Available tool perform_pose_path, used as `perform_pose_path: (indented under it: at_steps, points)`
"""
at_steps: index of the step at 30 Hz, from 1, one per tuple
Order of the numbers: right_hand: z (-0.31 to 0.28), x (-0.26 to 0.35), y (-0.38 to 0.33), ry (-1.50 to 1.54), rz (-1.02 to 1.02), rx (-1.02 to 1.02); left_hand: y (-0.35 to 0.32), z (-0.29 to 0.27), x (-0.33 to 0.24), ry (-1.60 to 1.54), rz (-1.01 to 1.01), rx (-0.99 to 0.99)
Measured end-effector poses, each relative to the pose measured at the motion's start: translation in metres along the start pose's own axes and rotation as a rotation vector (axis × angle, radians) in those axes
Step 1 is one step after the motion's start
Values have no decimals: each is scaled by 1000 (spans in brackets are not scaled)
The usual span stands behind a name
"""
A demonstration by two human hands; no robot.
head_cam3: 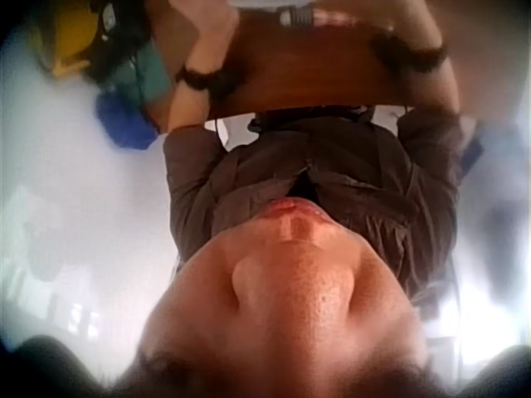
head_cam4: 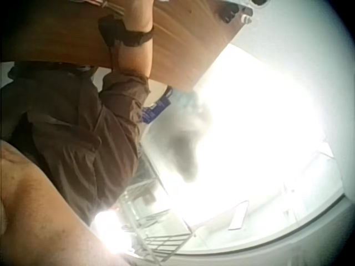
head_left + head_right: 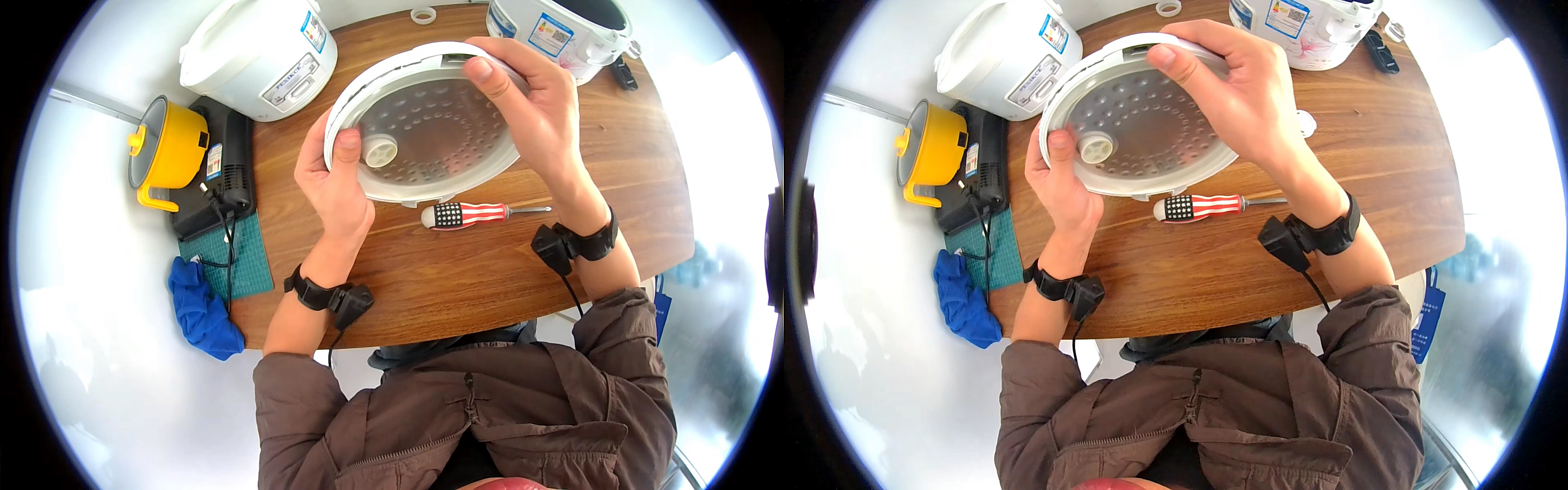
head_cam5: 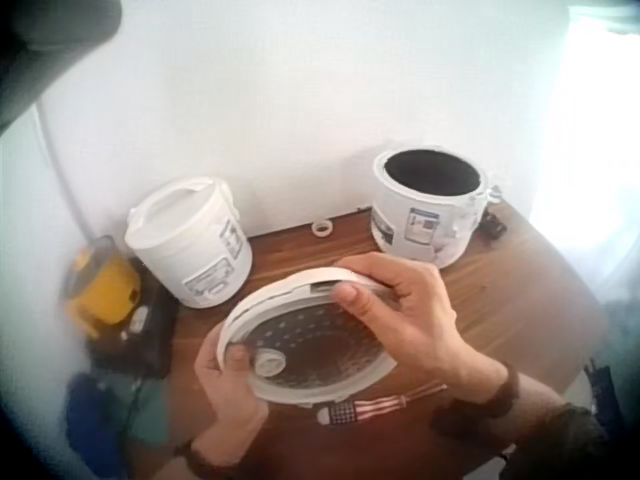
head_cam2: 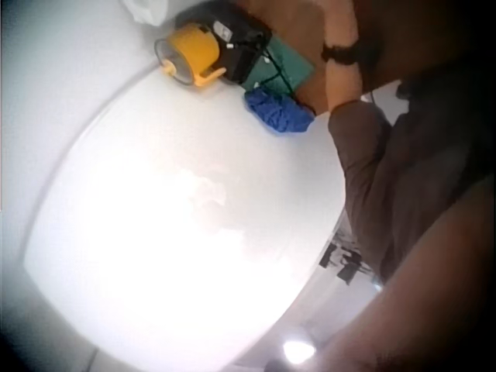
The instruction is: The person uses a screwdriver to fasten screws into a white perforated lid, then installs a small white plastic component into the center hole and places a matching white cover on top.
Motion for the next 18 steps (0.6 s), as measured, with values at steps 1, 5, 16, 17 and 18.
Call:
perform_pose_path:
  at_steps: [1,5,16,17,18]
  points:
    - [1,0,0,15,-5,-4,0,-1,0,8,-2,-7]
    - [2,1,-1,37,-18,-13,0,-3,0,15,2,-26]
    - [6,-2,-4,-18,-25,-76,3,0,-6,110,-26,-56]
    - [7,-4,-5,-12,-18,-87,5,1,-7,97,-20,-56]
    - [7,-5,-6,-6,-12,-98,6,2,-9,85,-14,-57]
Point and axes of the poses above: each hand's wrist, its own y-axis towards the middle knuckle, its own z-axis out of the palm, x = y × z, the point moved 5 cm from there along y, towards the middle knuckle, and after that the axes turned 14 degrees about x, right-handed, at the moved point
